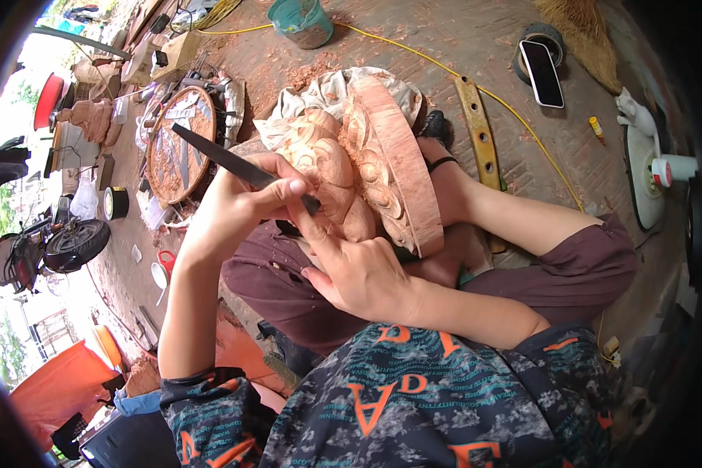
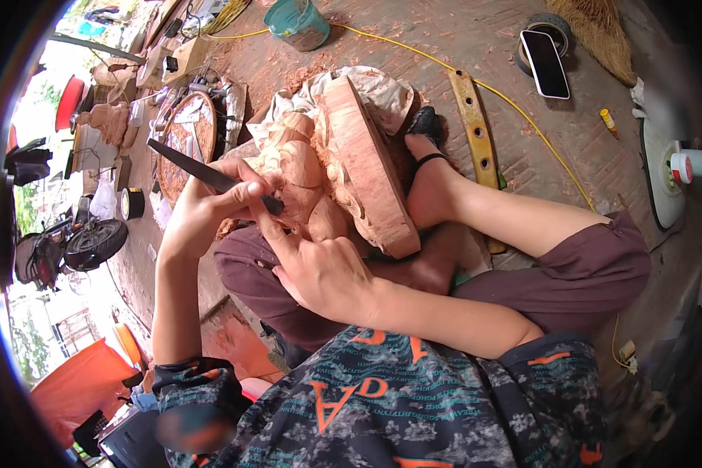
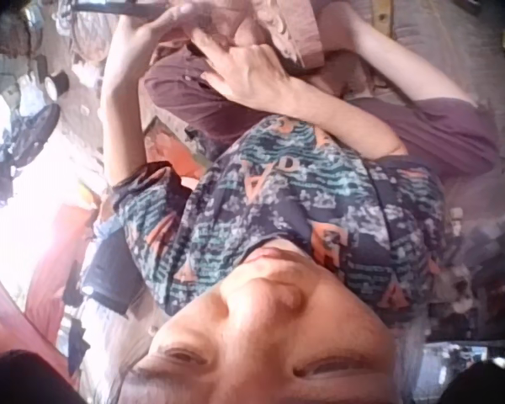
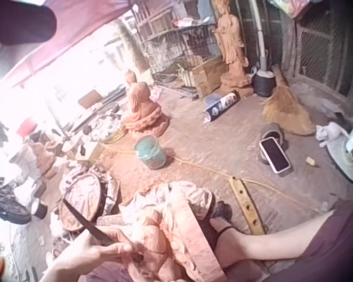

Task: The person is carving a detailed wooden sculpture of a figure with flowing hair. They use a small carving knife to refine the facial features and hair details, holding the sculpture on their lap. The person occasionally pauses to brush away wood shavings with their hand.

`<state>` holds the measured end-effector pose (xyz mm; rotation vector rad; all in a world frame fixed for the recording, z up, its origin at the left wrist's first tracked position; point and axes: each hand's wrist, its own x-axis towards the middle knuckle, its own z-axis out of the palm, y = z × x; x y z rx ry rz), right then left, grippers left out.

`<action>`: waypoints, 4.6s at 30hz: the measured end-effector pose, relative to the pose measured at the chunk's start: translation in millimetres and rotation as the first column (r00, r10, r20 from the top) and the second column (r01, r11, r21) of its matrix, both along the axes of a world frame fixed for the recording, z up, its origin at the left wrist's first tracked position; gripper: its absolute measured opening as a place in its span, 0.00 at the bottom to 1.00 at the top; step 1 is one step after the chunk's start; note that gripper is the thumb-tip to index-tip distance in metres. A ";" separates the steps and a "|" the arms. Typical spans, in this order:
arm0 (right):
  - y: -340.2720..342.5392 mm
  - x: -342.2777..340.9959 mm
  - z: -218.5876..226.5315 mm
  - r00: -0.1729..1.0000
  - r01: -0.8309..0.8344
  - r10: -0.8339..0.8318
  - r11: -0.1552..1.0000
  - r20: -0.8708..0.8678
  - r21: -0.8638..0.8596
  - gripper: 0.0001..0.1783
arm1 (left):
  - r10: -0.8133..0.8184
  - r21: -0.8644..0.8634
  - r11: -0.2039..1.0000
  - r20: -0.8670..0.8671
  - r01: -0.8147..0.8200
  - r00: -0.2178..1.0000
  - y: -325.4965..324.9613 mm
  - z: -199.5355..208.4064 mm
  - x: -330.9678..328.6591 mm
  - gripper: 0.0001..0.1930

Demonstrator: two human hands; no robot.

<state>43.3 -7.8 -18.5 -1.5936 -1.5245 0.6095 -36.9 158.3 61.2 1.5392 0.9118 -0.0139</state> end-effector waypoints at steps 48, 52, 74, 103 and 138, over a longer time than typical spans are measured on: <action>-2.4 -4.0 -22.2 0.998 0.055 -0.045 0.968 -0.045 0.244 0.44 | 0.390 0.342 0.785 0.376 -0.517 0.841 -77.1 -34.0 -17.1 0.12; 2.9 2.0 -8.6 0.998 -0.062 0.060 0.982 0.016 0.180 0.44 | 0.474 0.242 0.786 0.354 -0.569 0.806 -72.0 -30.3 -26.2 0.12; -0.7 -10.8 -19.2 0.993 0.047 -0.074 0.964 0.092 0.260 0.42 | 0.382 0.272 0.840 0.317 -0.470 0.868 -66.9 -31.8 -20.4 0.08; 1.9 -12.2 -22.3 0.996 0.093 -0.088 0.956 -0.028 0.280 0.43 | 0.361 0.250 0.850 0.365 -0.464 0.858 -67.2 -46.3 -18.3 0.09; -12.4 -13.1 -23.8 0.999 0.019 -0.028 0.953 0.024 0.303 0.39 | 0.398 0.291 0.704 0.593 -0.647 0.700 -102.9 -73.8 -34.9 0.05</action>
